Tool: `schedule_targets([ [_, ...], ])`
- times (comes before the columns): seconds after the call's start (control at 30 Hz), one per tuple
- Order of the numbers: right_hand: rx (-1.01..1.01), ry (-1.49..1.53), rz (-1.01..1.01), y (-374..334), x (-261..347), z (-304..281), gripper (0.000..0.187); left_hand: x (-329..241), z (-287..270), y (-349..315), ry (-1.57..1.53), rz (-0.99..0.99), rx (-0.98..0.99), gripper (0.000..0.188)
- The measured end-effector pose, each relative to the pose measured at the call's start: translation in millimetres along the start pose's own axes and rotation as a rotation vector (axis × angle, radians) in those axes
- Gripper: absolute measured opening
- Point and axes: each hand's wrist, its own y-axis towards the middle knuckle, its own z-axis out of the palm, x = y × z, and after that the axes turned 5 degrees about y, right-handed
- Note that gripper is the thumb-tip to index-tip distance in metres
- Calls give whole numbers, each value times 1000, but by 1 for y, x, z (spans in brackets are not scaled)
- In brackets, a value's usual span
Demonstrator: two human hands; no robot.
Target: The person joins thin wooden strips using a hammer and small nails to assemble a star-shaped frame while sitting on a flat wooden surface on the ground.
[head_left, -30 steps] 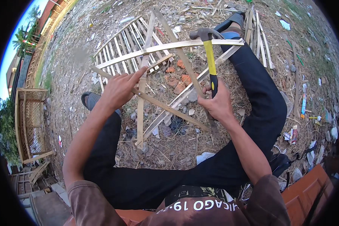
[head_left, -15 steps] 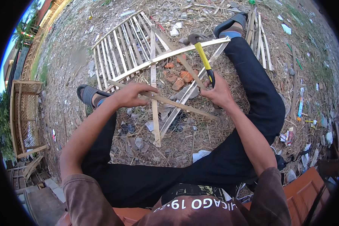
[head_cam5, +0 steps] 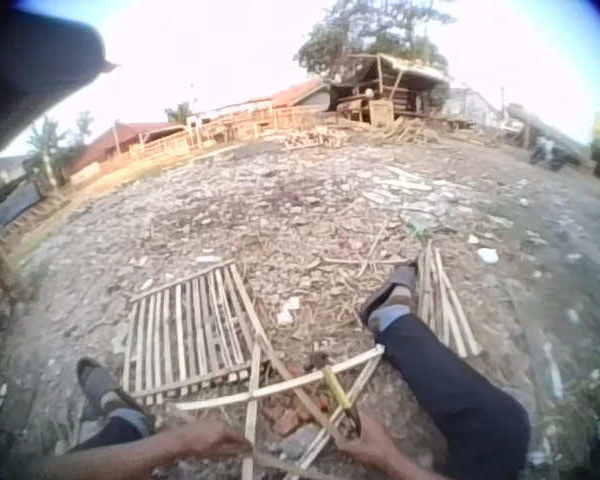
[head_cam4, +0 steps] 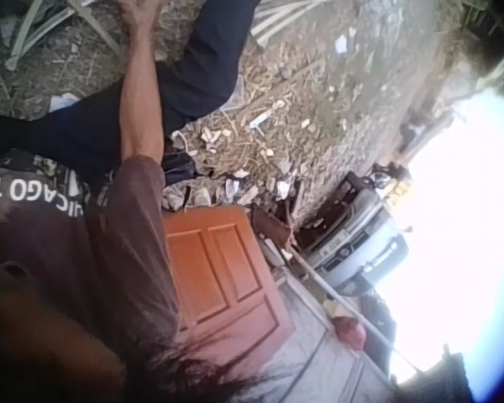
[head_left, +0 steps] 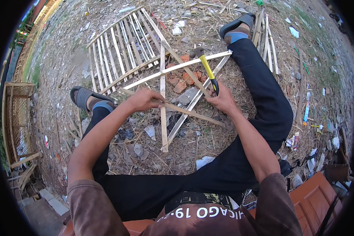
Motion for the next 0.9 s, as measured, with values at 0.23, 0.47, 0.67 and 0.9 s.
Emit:
schedule_targets([
  [0.23,-86,55,30,-1,-9,3,32,6,19,-1,92,38,39,40],
  [0.47,-269,231,114,-7,45,-21,21,3,11,-1,84,21,-107,36],
  [0.67,-258,491,75,-22,109,-99,12,-40,2,26,299,90,-106,27],
  [0.9,-338,357,-28,-31,119,-208,17,-62,-7,80,196,14,-394,33],
])
